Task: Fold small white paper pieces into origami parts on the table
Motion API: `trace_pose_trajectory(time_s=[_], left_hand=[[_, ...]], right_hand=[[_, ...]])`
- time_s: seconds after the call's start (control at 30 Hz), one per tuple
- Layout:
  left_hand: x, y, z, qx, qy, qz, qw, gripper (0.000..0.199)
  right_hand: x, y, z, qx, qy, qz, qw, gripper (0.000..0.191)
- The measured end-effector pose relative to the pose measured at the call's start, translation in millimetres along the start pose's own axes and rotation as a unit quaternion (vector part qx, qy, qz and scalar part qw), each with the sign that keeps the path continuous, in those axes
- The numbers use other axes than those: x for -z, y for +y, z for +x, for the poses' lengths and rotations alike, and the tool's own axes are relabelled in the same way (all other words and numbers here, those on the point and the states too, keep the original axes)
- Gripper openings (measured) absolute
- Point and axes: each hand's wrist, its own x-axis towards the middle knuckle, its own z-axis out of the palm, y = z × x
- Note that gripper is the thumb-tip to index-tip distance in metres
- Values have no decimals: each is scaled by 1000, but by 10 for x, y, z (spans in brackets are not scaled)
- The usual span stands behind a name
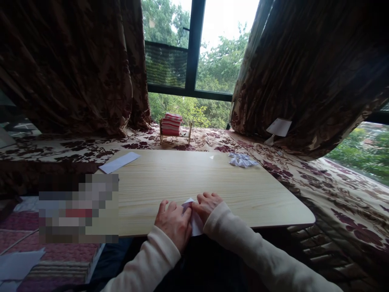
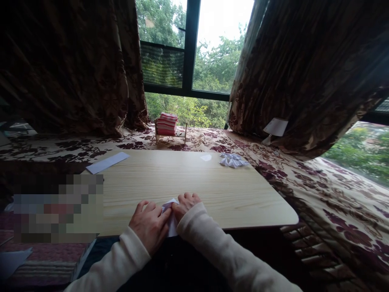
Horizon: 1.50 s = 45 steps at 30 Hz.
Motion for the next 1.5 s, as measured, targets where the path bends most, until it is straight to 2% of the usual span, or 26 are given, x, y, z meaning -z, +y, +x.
trace_pose_trajectory(time_s=[0.1,0.27,0.4,0.53,0.7,0.87,1.07,1.27,1.5], left_hand=[[-19,-4,-6,-4,12,0,1000,30],[-64,6,-8,2,27,4,1000,32],[-62,17,-4,3,32,1,999,29],[-38,27,3,14,28,-2,1000,27],[-5,28,5,13,14,-13,1000,26],[-12,25,-6,17,19,-11,1000,30],[-31,24,-7,18,10,-11,1000,31],[-48,30,-2,23,19,-15,999,28],[-30,49,-6,31,14,-21,999,27]], right_hand=[[38,13,-9,21,-7,1,1000,27],[48,50,10,4,-5,9,1000,25],[-32,89,-23,31,10,22,999,33],[-148,158,-169,37,19,9,999,35],[-222,316,-329,34,90,33,995,35],[-185,314,-216,-1,146,89,985,48],[-125,157,-10,-4,114,93,989,42],[-61,117,42,-11,81,77,994,31],[-154,111,29,-5,83,83,993,29]])
